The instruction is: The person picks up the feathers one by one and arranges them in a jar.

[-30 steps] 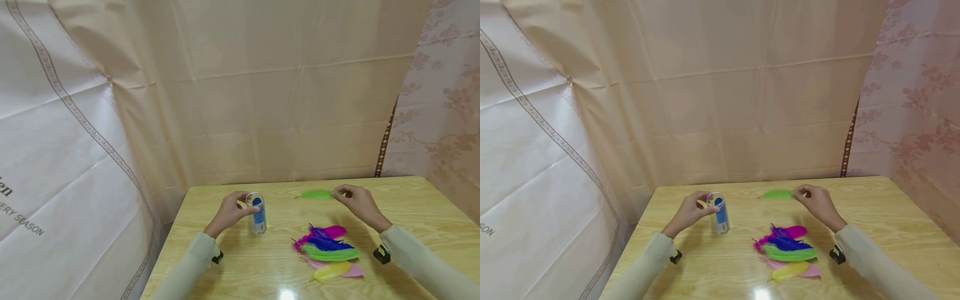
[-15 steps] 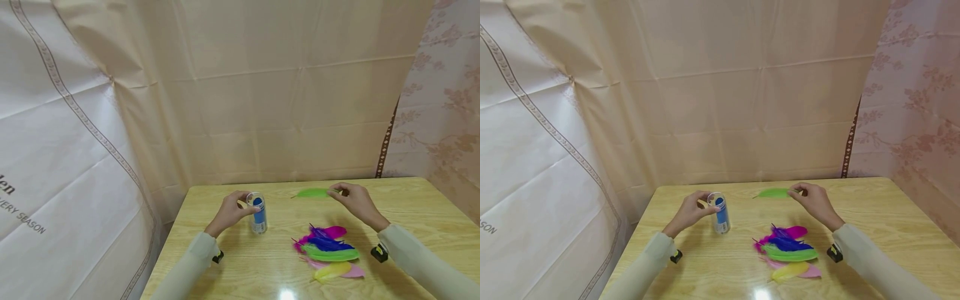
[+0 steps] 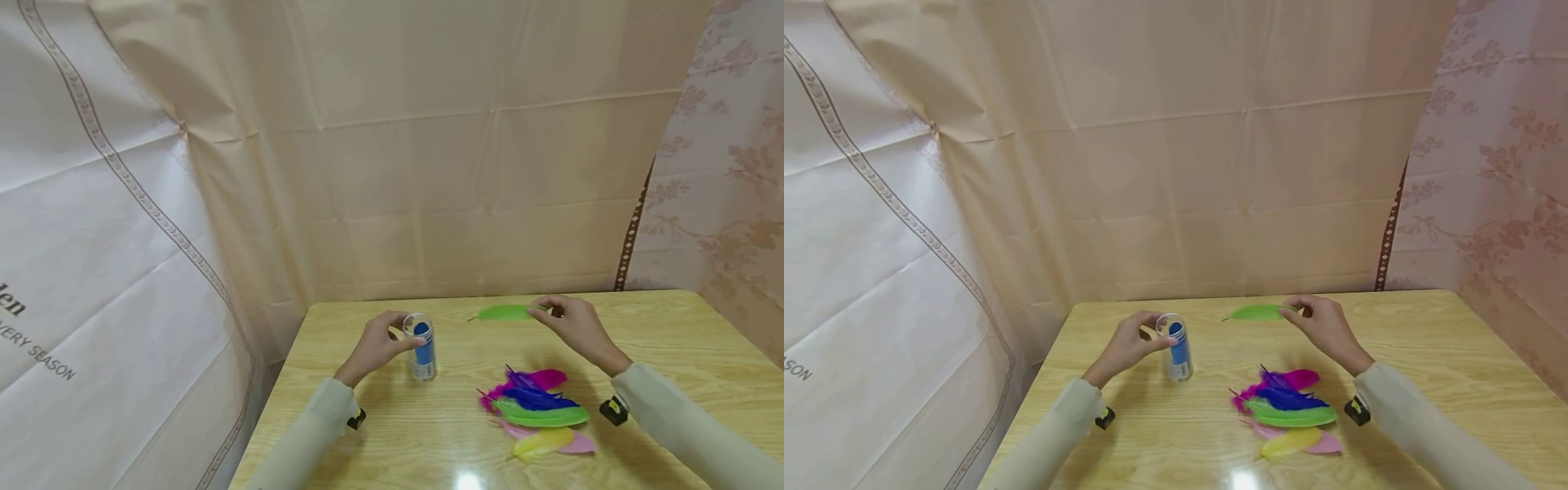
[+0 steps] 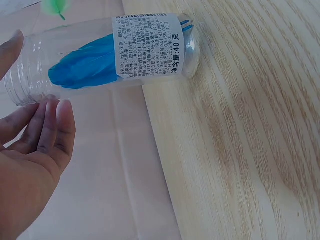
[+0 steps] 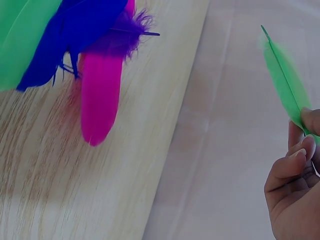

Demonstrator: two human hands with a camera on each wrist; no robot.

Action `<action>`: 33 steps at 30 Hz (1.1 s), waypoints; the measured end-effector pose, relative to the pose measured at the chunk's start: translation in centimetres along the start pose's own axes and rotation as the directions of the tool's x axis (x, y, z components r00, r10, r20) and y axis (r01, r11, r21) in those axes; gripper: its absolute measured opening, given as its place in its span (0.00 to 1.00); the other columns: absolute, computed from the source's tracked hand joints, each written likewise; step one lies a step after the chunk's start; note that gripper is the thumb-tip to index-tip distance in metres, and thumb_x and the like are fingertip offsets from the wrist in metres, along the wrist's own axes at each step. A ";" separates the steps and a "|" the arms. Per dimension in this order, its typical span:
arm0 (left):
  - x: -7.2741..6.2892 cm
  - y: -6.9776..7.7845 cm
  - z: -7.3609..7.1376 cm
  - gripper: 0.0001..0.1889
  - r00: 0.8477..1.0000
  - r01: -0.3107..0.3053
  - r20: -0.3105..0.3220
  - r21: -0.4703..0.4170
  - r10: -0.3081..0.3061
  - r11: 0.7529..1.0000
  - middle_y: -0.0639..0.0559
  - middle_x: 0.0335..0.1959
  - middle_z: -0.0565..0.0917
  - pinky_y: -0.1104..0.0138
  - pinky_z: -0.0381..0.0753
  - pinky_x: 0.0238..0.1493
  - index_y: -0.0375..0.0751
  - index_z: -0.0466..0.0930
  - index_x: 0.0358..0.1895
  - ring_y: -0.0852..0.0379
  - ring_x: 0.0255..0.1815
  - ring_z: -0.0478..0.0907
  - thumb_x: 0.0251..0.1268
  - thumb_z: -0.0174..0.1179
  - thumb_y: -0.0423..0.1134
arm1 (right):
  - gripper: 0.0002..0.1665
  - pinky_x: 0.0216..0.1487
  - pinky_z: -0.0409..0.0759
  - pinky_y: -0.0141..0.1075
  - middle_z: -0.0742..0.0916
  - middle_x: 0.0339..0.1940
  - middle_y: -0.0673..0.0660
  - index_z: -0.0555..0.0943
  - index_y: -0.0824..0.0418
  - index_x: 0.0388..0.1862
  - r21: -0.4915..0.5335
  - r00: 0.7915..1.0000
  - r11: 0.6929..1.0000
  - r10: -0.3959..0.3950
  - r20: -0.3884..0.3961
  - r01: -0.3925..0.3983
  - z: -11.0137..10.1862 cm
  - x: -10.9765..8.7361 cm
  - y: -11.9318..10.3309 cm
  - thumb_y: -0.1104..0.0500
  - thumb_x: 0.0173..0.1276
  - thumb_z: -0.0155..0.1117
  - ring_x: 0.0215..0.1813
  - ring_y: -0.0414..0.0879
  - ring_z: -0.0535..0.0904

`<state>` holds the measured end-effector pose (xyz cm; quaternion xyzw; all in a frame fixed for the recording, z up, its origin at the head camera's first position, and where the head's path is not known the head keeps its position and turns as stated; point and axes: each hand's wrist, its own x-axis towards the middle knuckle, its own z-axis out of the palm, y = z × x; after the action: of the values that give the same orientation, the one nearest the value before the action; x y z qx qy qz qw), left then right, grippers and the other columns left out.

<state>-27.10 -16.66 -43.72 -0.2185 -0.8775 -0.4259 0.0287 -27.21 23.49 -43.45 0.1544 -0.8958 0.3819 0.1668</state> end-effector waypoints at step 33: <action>0.2 -0.2 0.1 0.29 1.000 0.007 0.003 0.003 -0.007 1.000 0.48 0.54 0.83 0.60 0.82 0.48 0.52 0.82 0.63 0.47 0.53 0.79 0.62 0.72 0.59 | 0.16 0.23 0.66 0.35 0.80 0.22 0.50 0.89 0.56 0.45 0.041 0.998 0.997 -0.061 0.008 0.060 1.4 2.0 -3.2 0.46 0.76 0.66 0.21 0.42 0.66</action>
<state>-27.38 -16.63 -43.92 -0.2160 -0.8789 -0.4245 0.0265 -27.94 20.08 -41.51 0.1866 -0.8835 0.3941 0.1710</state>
